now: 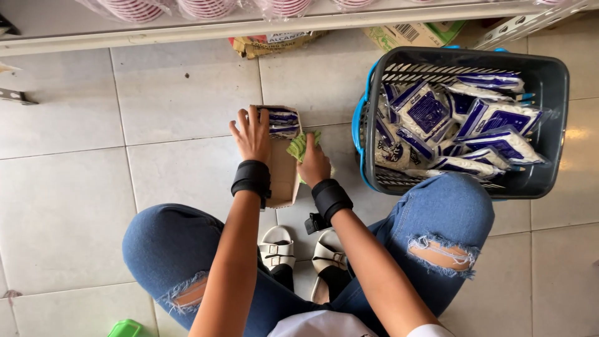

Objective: The person wipes down food packets with a cleaning cloth and organizes them into a cardboard box.

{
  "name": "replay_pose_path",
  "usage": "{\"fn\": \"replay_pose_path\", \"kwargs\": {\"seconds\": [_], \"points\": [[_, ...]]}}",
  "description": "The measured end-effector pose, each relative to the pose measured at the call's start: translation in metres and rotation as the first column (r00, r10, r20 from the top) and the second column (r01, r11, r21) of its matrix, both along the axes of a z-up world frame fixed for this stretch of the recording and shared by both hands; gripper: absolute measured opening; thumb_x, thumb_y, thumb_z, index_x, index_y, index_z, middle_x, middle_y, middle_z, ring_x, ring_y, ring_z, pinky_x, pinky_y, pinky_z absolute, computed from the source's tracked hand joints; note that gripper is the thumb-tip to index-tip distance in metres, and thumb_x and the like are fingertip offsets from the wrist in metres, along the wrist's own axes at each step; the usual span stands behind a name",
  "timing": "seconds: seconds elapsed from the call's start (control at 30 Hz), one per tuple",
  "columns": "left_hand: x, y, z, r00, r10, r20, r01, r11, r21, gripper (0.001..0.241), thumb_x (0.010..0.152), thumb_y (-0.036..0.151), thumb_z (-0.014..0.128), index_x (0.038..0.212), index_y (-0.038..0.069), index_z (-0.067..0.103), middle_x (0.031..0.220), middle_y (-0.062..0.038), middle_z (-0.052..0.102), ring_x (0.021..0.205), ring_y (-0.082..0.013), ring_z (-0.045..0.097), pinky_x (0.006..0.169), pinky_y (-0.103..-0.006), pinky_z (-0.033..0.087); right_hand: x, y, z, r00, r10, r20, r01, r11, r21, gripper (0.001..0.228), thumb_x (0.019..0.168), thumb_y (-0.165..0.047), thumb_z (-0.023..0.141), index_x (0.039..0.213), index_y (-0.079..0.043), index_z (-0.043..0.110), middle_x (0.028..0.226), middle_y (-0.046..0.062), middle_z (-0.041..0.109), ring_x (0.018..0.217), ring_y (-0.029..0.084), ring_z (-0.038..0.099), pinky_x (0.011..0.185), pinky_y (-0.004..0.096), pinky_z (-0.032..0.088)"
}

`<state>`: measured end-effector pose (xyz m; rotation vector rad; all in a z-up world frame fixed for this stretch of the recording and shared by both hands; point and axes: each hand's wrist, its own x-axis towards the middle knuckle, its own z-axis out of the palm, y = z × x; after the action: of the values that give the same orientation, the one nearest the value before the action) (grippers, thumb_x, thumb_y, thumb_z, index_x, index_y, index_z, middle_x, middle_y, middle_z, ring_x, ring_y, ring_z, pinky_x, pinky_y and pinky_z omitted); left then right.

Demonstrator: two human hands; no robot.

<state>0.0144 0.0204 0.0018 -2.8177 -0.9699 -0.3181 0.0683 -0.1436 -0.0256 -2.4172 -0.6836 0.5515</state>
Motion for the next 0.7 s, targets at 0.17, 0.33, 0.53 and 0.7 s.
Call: {"fn": "replay_pose_path", "kwargs": {"seconds": [0.17, 0.33, 0.53, 0.7], "points": [[0.002, 0.005, -0.005, 0.998, -0.047, -0.048, 0.049, 0.998, 0.045, 0.032, 0.085, 0.009, 0.070, 0.114, 0.017, 0.059, 0.117, -0.005, 0.053, 0.113, -0.0266, 0.052, 0.092, -0.0513, 0.046, -0.002, 0.000, 0.003, 1.000, 0.007, 0.019, -0.005, 0.998, -0.064, 0.073, 0.079, -0.010, 0.076, 0.141, -0.014, 0.037, 0.107, 0.027, 0.068, 0.091, 0.053, 0.066, 0.073, 0.061, 0.054], [0.006, -0.001, -0.003, 0.996, 0.009, -0.093, -0.001, 0.997, 0.083, 0.030, 0.087, 0.008, 0.071, 0.113, 0.013, 0.057, 0.116, -0.006, 0.052, 0.110, -0.0272, 0.052, 0.089, -0.0496, 0.045, 0.000, 0.001, 0.004, 1.000, -0.014, -0.014, 0.013, 0.998, -0.066, 0.072, 0.081, -0.015, 0.078, 0.140, -0.015, 0.037, 0.108, 0.027, 0.067, 0.090, 0.052, 0.066, 0.070, 0.061, 0.054], [0.022, -0.019, 0.047, 0.993, 0.080, -0.093, -0.088, 0.992, -0.095, 0.037, 0.077, 0.010, 0.073, 0.110, 0.013, 0.057, 0.117, -0.007, 0.053, 0.115, -0.0292, 0.053, 0.089, -0.0502, 0.046, -0.002, 0.008, 0.061, 0.990, -0.123, 0.063, 0.120, 0.991, 0.050, 0.069, 0.082, -0.017, 0.079, 0.138, -0.018, 0.039, 0.114, 0.027, 0.064, 0.090, 0.051, 0.067, 0.071, 0.058, 0.056], [0.053, -0.029, 0.092, 0.999, 0.021, -0.030, -0.034, 0.832, -0.553, 0.031, 0.081, 0.018, 0.074, 0.107, 0.012, 0.059, 0.116, -0.011, 0.061, 0.112, -0.0373, 0.059, 0.085, -0.0543, 0.049, 0.021, 0.003, 0.109, 0.981, -0.178, 0.082, 0.154, 0.959, 0.236, 0.064, 0.082, -0.011, 0.077, 0.135, -0.016, 0.042, 0.117, 0.024, 0.065, 0.102, 0.049, 0.065, 0.079, 0.055, 0.054]]}}
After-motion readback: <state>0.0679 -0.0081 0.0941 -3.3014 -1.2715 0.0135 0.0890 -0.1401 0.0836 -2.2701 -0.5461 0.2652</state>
